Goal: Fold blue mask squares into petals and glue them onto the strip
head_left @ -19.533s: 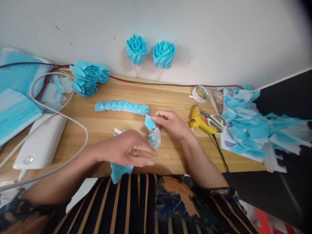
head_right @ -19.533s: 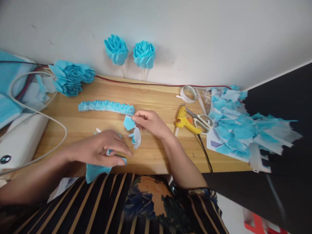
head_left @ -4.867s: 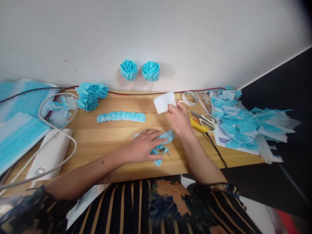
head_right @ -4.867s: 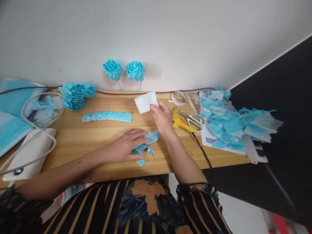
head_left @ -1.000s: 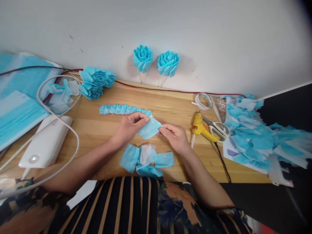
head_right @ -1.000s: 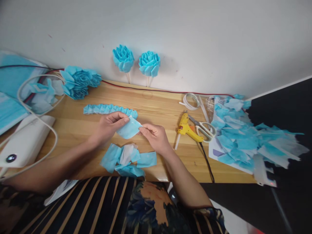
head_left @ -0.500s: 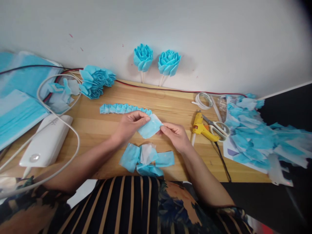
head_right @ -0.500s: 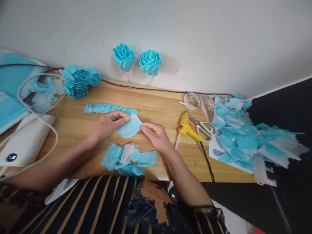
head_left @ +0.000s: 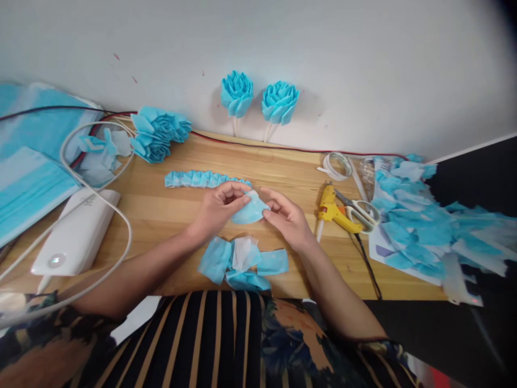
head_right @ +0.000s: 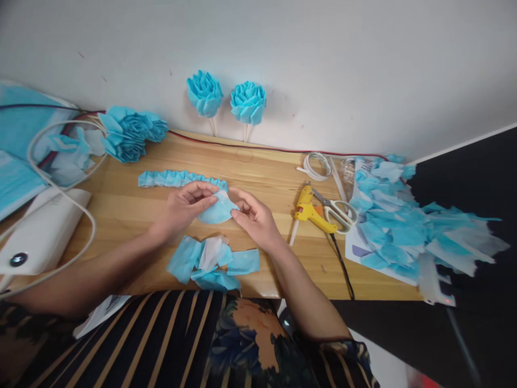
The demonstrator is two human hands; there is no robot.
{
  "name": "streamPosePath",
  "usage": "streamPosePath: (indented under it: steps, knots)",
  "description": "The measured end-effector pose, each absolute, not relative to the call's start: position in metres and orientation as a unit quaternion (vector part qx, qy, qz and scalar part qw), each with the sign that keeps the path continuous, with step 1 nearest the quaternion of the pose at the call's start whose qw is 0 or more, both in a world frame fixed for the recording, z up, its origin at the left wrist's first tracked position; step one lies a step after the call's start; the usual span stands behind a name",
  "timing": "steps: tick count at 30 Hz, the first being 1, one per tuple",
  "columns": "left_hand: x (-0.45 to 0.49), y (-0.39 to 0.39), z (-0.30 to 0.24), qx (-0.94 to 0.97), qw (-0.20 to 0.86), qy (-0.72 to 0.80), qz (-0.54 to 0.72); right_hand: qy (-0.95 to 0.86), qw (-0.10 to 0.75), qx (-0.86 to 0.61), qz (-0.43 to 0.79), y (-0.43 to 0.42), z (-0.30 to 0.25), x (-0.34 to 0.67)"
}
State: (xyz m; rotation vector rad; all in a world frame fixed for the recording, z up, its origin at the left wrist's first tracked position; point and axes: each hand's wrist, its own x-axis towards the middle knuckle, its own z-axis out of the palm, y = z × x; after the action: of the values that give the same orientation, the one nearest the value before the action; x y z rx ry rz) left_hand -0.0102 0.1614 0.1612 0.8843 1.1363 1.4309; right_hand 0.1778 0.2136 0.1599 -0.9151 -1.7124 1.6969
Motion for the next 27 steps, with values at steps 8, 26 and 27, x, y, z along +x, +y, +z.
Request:
streamPosePath:
  steps: [8, 26, 27]
  knots:
    - [-0.014, 0.162, 0.159, 0.388, 0.539, 0.479, 0.574, -0.662, 0.274, -0.354, 0.601, 0.216, 0.166, 0.185]
    - [-0.015, 0.161, 0.162, 0.404, 0.611, 0.459, 0.502, -0.609, 0.367, -0.403, 0.576, 0.219, 0.157, 0.179]
    - [-0.016, 0.160, 0.162, 0.394, 0.615, 0.455, 0.509, -0.607, 0.371, -0.405, 0.575, 0.220, 0.156, 0.180]
